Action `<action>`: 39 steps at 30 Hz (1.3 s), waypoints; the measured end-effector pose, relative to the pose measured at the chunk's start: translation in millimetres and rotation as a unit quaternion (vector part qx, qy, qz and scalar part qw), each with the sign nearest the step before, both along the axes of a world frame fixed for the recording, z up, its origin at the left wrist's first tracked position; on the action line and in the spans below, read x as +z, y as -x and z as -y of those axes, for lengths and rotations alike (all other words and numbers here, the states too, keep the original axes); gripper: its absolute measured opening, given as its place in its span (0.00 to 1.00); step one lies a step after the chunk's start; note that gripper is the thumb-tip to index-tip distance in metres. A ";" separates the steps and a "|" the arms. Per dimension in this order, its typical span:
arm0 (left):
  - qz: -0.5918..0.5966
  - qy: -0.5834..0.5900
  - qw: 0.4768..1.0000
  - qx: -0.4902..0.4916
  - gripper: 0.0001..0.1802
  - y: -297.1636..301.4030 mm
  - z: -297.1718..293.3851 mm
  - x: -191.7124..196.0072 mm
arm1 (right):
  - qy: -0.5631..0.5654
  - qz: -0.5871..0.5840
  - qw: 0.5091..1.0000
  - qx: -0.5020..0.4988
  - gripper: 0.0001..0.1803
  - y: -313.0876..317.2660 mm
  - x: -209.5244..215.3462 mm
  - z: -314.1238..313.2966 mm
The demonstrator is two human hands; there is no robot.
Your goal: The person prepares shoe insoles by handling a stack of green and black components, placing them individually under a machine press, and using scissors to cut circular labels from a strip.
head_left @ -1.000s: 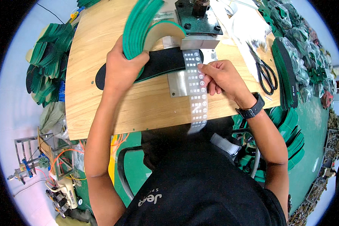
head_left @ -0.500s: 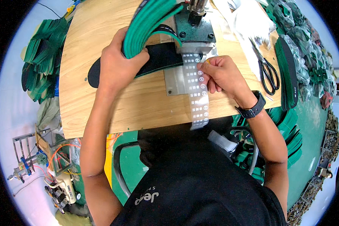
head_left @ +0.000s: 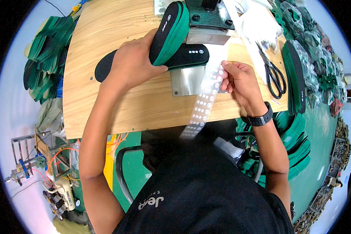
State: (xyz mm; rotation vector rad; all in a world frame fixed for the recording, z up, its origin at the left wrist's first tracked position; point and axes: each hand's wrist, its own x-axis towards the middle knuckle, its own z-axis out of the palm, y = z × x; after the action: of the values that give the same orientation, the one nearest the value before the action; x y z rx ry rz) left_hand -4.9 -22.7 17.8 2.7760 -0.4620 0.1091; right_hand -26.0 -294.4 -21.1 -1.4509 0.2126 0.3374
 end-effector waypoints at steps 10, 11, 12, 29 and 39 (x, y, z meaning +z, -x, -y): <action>0.007 0.021 0.999 -0.043 0.43 -4.7 -10.6 -6.4 | -0.052 0.006 0.997 -0.049 0.14 -2.9 -3.0 6.2; 0.023 0.038 0.998 -0.048 0.41 -5.3 -12.1 -11.7 | -0.034 0.009 0.999 -0.039 0.14 -3.9 -1.6 3.9; 0.038 0.051 0.996 -0.057 0.40 -5.7 -13.3 -13.8 | -0.018 0.010 0.999 -0.033 0.14 -3.8 -1.5 1.5; 0.046 0.408 0.906 0.104 0.16 1.5 -39.2 -8.1 | 0.186 -0.016 0.968 0.166 0.19 -24.2 11.2 -28.3; 0.048 0.413 0.907 0.074 0.15 -1.0 -37.1 -13.4 | 0.194 -0.031 0.966 0.170 0.19 -27.9 10.5 -30.4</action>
State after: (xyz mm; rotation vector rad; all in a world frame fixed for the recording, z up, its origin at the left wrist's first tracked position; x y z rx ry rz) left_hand -3.8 14.4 4.4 1.9636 -0.1589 0.3800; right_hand 1.9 -264.0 -10.6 -1.8699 0.0798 0.6496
